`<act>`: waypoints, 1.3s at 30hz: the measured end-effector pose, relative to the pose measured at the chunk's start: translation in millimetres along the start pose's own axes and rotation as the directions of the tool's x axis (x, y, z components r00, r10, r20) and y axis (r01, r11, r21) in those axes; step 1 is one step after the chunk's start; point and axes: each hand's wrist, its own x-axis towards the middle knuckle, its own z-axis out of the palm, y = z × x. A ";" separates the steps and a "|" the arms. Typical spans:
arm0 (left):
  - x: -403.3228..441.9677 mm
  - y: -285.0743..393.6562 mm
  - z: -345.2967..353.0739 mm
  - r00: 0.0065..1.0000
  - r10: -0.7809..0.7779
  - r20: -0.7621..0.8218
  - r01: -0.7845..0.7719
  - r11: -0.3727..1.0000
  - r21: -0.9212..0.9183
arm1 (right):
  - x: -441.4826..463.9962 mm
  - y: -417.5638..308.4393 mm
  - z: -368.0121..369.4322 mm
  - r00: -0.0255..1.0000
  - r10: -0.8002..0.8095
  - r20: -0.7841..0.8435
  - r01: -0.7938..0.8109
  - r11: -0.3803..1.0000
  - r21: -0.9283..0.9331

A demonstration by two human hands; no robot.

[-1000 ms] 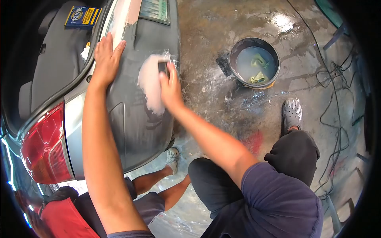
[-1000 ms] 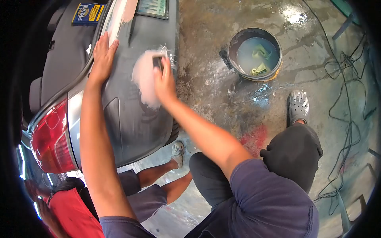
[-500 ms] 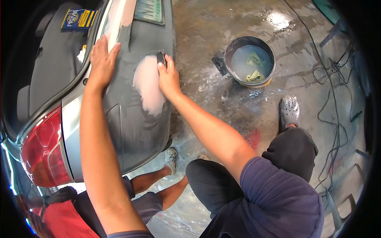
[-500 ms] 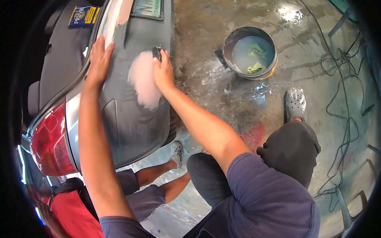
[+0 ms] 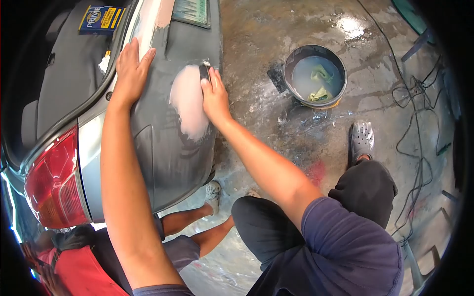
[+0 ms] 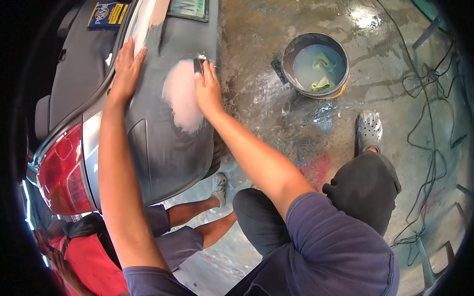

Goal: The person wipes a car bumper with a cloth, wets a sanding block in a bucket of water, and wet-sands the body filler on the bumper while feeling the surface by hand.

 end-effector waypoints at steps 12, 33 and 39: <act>1.4 -9.0 6.6 0.999 0.007 -0.031 -0.006 0.999 0.049 | 16.1 -2.2 -1.6 0.999 0.021 0.025 -0.020 1.000 -0.023; -7.0 31.9 -13.9 0.996 -0.090 -0.017 0.088 0.992 -0.085 | 103.4 -15.9 -141.1 0.876 0.308 -0.371 -0.167 0.916 0.366; -7.6 29.0 -11.6 0.992 -0.126 0.002 0.126 0.989 -0.074 | 173.9 77.5 -265.5 0.545 0.591 -0.595 -0.137 0.763 0.632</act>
